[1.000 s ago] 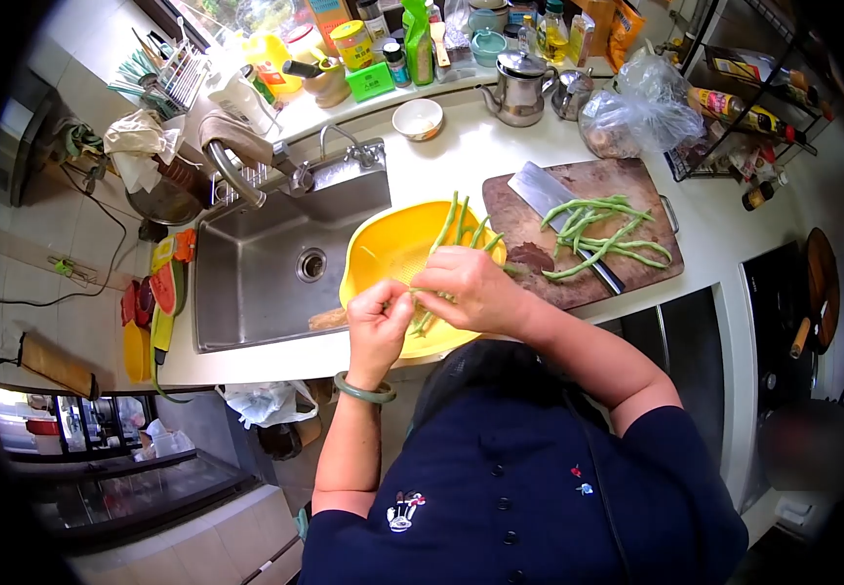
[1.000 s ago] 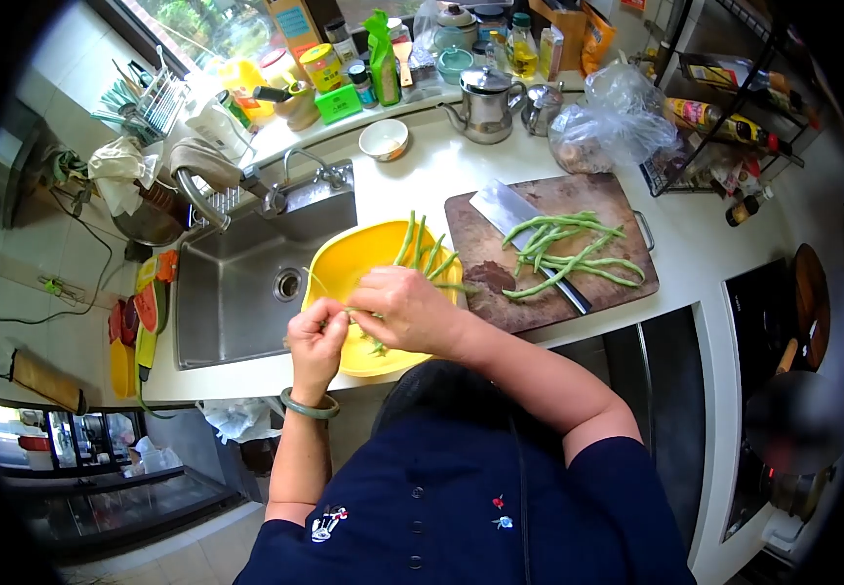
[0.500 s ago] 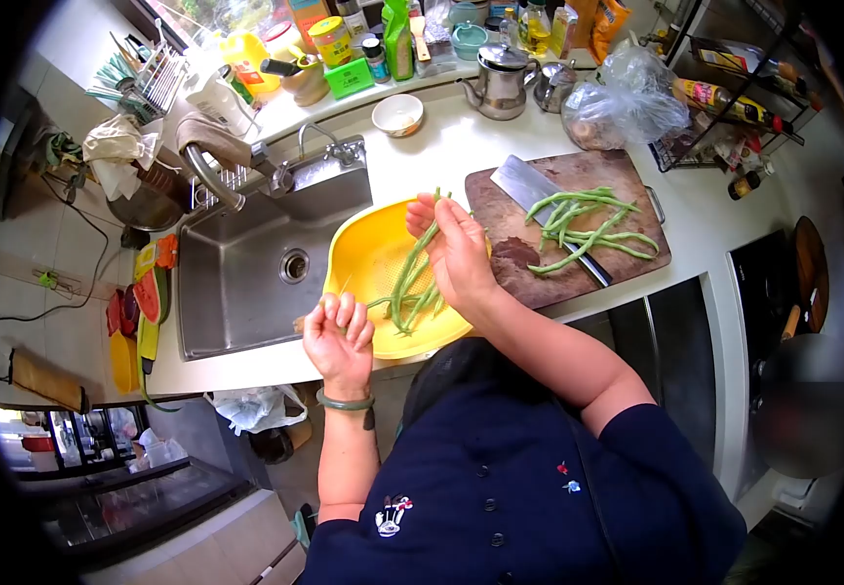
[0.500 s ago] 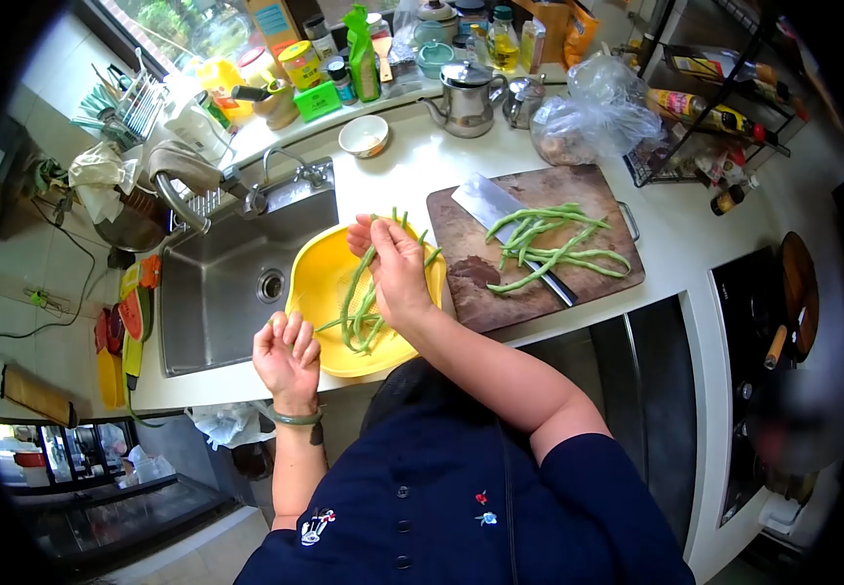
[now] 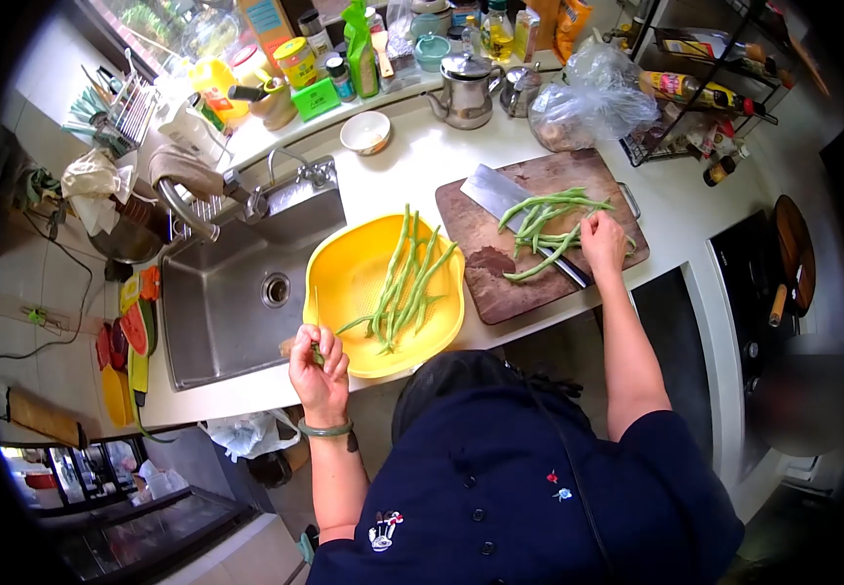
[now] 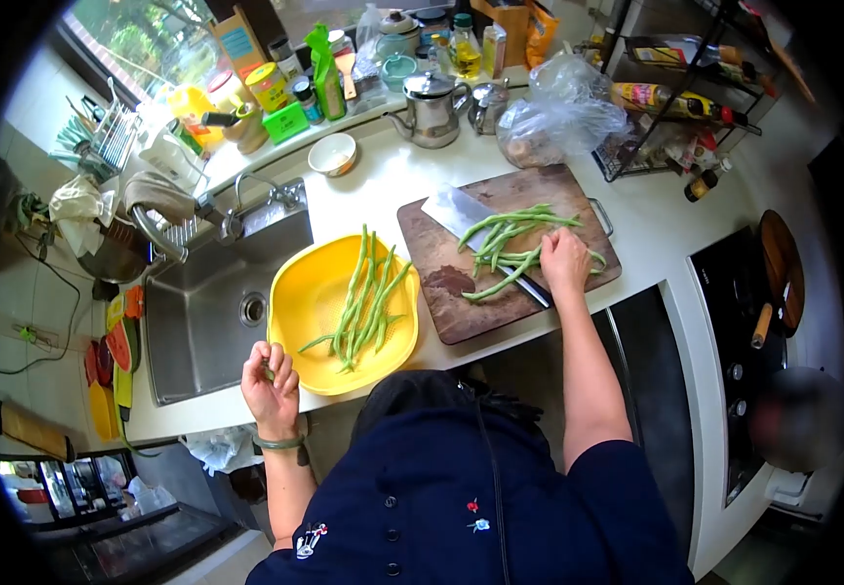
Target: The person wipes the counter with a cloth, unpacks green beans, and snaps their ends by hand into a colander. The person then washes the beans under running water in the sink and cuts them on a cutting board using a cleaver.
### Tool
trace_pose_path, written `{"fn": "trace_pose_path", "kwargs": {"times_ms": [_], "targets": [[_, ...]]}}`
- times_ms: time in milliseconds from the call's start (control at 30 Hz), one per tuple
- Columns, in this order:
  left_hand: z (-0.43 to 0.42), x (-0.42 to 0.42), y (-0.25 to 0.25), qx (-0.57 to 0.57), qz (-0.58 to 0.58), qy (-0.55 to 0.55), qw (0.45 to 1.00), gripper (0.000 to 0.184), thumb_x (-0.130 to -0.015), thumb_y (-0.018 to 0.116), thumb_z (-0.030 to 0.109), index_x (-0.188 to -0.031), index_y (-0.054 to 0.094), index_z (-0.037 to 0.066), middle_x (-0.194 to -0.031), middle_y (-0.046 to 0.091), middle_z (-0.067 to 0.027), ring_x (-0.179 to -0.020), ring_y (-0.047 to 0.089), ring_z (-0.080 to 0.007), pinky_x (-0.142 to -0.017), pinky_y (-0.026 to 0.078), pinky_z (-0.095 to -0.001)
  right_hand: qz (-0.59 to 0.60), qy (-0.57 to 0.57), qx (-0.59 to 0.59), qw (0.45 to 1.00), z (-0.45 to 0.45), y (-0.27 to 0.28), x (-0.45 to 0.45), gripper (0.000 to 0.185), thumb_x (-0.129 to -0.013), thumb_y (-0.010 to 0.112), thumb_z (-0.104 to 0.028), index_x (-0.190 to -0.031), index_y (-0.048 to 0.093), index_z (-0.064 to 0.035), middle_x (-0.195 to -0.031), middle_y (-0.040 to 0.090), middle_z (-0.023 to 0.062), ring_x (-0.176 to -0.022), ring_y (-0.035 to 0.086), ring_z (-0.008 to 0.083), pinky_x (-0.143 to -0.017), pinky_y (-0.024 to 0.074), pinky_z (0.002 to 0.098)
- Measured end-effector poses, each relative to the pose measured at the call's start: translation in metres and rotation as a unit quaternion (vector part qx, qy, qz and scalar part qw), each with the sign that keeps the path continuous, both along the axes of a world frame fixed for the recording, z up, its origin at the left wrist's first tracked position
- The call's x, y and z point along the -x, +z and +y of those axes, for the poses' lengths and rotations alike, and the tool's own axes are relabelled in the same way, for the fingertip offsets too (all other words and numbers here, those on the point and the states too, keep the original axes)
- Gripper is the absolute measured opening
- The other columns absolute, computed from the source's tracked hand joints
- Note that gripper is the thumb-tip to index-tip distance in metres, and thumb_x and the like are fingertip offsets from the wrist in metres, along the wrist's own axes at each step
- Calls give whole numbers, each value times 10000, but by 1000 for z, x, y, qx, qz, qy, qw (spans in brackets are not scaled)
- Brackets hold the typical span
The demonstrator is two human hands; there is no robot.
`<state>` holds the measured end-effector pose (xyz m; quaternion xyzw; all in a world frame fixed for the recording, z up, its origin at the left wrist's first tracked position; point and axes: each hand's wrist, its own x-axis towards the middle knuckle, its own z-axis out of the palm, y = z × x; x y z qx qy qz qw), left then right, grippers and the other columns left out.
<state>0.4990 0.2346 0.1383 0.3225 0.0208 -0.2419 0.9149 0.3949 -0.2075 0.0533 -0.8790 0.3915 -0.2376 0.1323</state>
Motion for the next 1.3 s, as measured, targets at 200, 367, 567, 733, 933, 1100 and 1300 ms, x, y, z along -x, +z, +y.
{"fn": "trace_pose_path", "kwargs": {"times_ms": [200,367,567,733,933,1100,1300], "targets": [[-17,2,8,20,-13,-31,999,132,-871,393,107,-961,468,47,-679,400,-32,-478,323,-88,-386,270,-183,164,-97,-93,977,-10,-10,-4,377,-744,637,-405,-784,680,-33,-871,650,216,-843,622,394,-747,493,467],[-28,2,10,-79,-21,-40,996,114,-874,386,105,-862,462,21,-681,384,-38,-502,335,-96,-388,280,-180,101,-134,-121,978,-19,-21,-10,376,-706,659,-398,-772,689,-30,-861,651,221,-841,626,382,-754,496,455],[-36,2,5,44,-12,-101,994,296,-963,395,269,-751,415,62,-675,377,-34,-512,327,-91,-408,290,-185,71,-181,-182,964,-41,-34,-13,369,-703,655,-386,-768,689,-24,-815,660,201,-767,644,354,-726,503,437],[-37,5,6,11,8,-57,998,276,-962,450,276,-770,393,86,-695,358,-12,-562,361,-84,-450,353,-164,-274,-186,-411,849,-38,-19,-4,259,-736,639,-238,-663,631,10,-577,609,96,-487,591,156,-543,489,263],[-40,0,3,-47,-14,-39,998,198,-914,538,125,-1084,510,26,-803,491,-40,-664,495,-109,-561,476,-194,-424,7,-269,865,-18,24,-14,88,-823,569,-81,-848,585,2,-650,567,30,-582,524,62,-551,424,209],[-48,-7,25,-111,-21,-30,993,288,-918,518,106,-1178,477,-12,-781,501,-41,-690,533,-128,-566,522,-216,-398,182,-169,883,17,79,-33,129,-826,562,-40,-949,570,-1,-748,545,42,-645,525,101,-585,427,249],[-47,-28,57,-119,-96,-124,980,231,-948,472,163,-1069,551,-17,-581,355,53,-455,353,-30,-384,285,-168,-293,358,-49,885,82,135,-48,186,-773,579,-6,-959,591,-12,-775,527,101,-665,556,211,-591,445,298]]}}
